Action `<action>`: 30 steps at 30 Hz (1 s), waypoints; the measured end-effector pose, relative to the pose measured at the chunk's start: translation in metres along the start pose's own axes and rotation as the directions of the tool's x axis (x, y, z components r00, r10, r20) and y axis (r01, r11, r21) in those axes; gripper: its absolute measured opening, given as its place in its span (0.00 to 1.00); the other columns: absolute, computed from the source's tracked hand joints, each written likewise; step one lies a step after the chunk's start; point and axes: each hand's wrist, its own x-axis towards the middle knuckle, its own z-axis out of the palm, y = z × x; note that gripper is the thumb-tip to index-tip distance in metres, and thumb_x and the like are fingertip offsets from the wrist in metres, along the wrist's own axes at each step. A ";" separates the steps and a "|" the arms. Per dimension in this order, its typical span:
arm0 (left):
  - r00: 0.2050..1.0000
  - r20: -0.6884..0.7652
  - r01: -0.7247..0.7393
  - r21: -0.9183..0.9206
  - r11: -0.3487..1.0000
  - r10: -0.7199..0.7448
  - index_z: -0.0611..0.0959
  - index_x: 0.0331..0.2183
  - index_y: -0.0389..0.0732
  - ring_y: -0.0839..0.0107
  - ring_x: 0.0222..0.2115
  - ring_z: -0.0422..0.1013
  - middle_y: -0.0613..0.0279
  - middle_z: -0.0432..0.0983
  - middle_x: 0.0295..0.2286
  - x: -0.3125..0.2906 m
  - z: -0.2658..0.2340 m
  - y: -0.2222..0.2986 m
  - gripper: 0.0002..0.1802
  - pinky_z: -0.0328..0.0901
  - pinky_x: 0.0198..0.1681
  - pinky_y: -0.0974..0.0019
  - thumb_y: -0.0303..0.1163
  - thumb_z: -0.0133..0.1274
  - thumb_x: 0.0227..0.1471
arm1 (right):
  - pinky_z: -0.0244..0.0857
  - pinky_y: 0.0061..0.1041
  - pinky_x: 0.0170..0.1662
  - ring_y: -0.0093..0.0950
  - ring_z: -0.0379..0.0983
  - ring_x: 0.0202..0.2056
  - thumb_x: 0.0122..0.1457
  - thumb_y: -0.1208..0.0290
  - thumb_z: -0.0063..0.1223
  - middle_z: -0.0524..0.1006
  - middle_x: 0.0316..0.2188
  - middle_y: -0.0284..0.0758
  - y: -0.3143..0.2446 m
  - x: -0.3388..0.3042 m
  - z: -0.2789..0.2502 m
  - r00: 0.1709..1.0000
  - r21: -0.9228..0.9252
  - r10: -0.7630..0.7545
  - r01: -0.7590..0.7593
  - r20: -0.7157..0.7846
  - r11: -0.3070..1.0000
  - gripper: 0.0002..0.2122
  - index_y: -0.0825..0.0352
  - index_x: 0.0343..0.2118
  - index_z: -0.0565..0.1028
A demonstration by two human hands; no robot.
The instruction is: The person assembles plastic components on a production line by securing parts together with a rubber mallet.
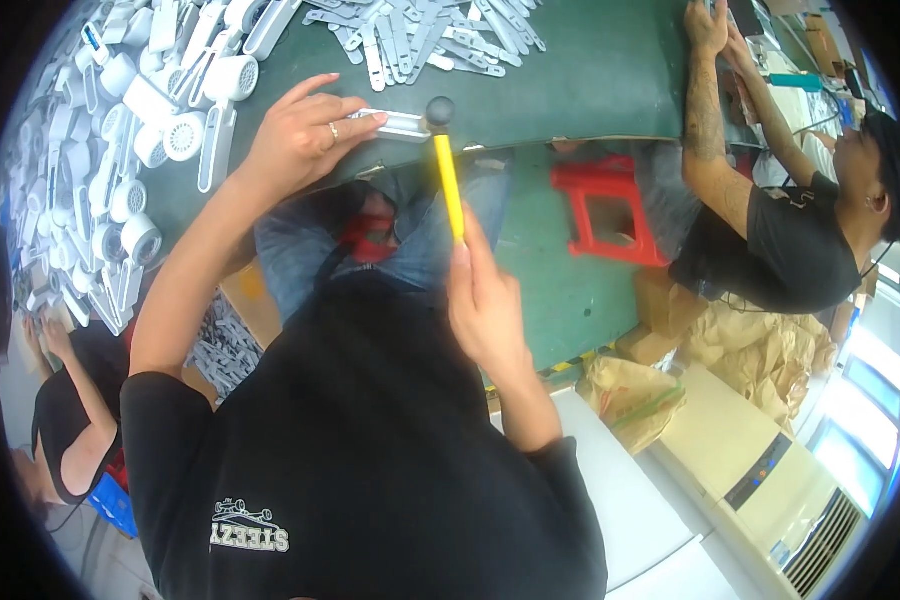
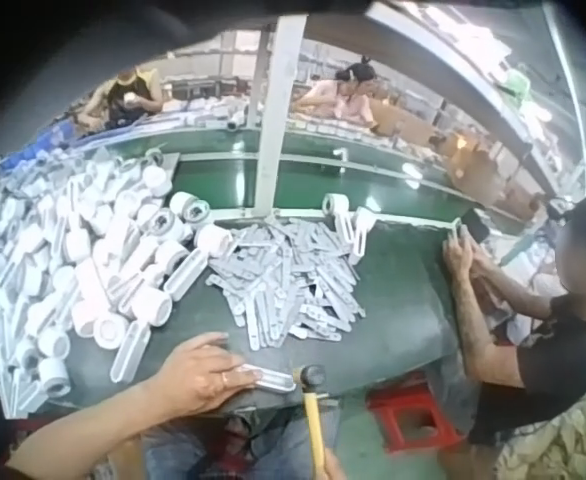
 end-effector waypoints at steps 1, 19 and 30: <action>1.000 0.000 0.000 0.000 1.000 0.000 0.91 0.44 0.50 0.68 0.34 0.81 0.68 0.85 0.36 0.000 0.000 0.000 0.15 0.72 0.59 0.52 0.32 0.69 0.52 | 0.71 0.35 0.32 0.45 0.78 0.24 0.76 0.68 0.42 0.75 0.23 0.48 -0.010 -0.008 -0.007 0.999 0.065 0.040 -0.040 0.000 0.997 0.23 0.62 0.72 0.62; 0.953 0.031 0.302 -0.055 0.952 -0.301 0.75 0.65 0.49 0.64 0.50 0.77 0.69 0.88 0.37 0.006 -0.005 0.009 0.42 0.52 0.73 0.47 0.36 0.72 0.48 | 0.75 0.42 0.39 0.56 0.82 0.37 0.76 0.68 0.41 0.81 0.41 0.58 -0.021 -0.004 0.002 0.999 -0.053 0.005 -0.003 0.039 0.999 0.24 0.64 0.72 0.62; 0.930 0.067 0.366 -0.070 0.928 -0.362 0.68 0.67 0.44 0.65 0.52 0.75 0.70 0.88 0.36 0.008 -0.003 0.000 0.49 0.51 0.74 0.48 0.38 0.73 0.48 | 0.74 0.36 0.37 0.43 0.84 0.32 0.76 0.67 0.41 0.84 0.34 0.49 -0.005 0.020 0.021 0.999 -0.102 -0.034 0.030 -0.037 0.994 0.22 0.61 0.71 0.66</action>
